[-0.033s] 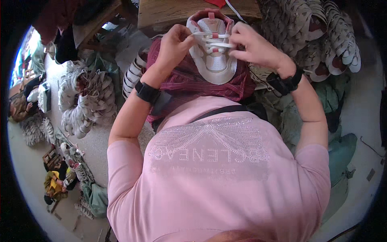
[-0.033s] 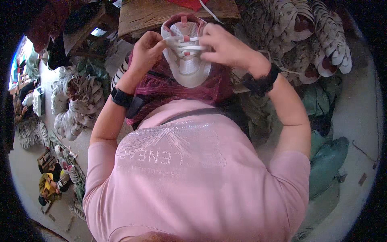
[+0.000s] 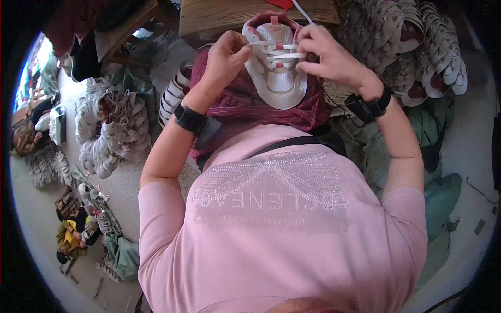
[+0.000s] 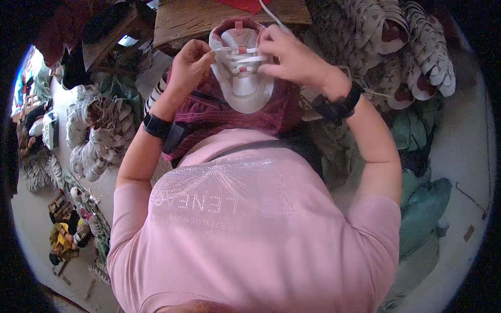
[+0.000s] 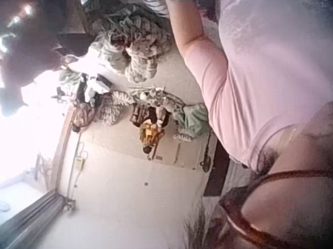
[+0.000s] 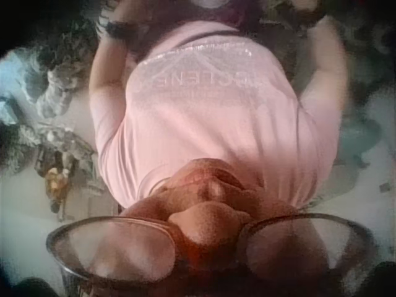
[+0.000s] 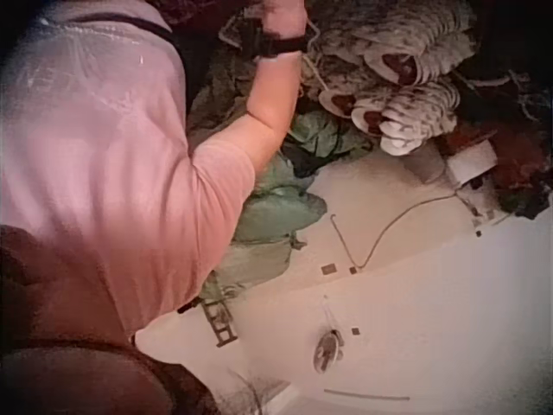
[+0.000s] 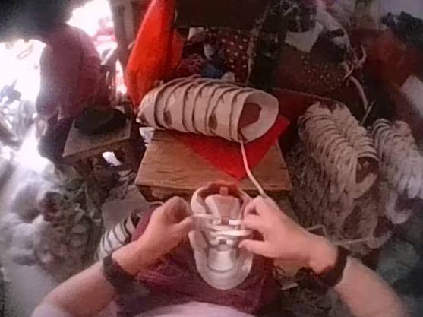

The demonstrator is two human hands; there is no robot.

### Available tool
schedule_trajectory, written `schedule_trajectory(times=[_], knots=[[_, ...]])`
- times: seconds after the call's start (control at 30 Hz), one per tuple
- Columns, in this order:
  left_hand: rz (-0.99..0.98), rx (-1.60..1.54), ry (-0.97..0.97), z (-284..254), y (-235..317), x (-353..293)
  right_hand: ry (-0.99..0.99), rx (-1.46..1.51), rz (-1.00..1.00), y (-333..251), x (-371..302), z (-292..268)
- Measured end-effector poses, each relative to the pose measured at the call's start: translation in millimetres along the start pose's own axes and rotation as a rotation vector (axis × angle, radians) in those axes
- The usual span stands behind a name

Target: Lacing a white and pink shoe in a workshop setting.

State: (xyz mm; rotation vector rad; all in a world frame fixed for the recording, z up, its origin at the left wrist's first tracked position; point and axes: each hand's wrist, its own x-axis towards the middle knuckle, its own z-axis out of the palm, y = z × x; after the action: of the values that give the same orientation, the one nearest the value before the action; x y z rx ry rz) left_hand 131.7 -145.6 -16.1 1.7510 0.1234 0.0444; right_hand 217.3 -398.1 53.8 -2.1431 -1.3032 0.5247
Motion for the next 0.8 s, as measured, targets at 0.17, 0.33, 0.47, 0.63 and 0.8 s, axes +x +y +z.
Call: schedule_trajectory(times=[0.17, 0.33, 0.47, 0.63, 0.8], knots=[[0.015, -0.316, -0.007, -5.3, 1.8, 0.2, 0.187, -0.178, -0.248, 13.0, 14.0, 0.9], [-0.235, -0.639, 0.140, -32.0, 6.7, -9.6, 0.096, -0.282, -0.211, 7.4, 17.6, -6.6], [-0.201, -0.692, 0.195, -61.6, -9.9, -12.8, 0.084, -0.202, -0.182, 11.7, 20.8, -7.2], [-0.237, -0.703, 0.334, -63.2, -14.0, -10.3, 0.030, 0.475, 0.164, 17.9, 30.2, -16.3], [-0.135, -0.163, 0.062, -56.4, -30.8, -11.4, 0.029, -0.210, -0.109, 14.7, 41.7, -8.7]])
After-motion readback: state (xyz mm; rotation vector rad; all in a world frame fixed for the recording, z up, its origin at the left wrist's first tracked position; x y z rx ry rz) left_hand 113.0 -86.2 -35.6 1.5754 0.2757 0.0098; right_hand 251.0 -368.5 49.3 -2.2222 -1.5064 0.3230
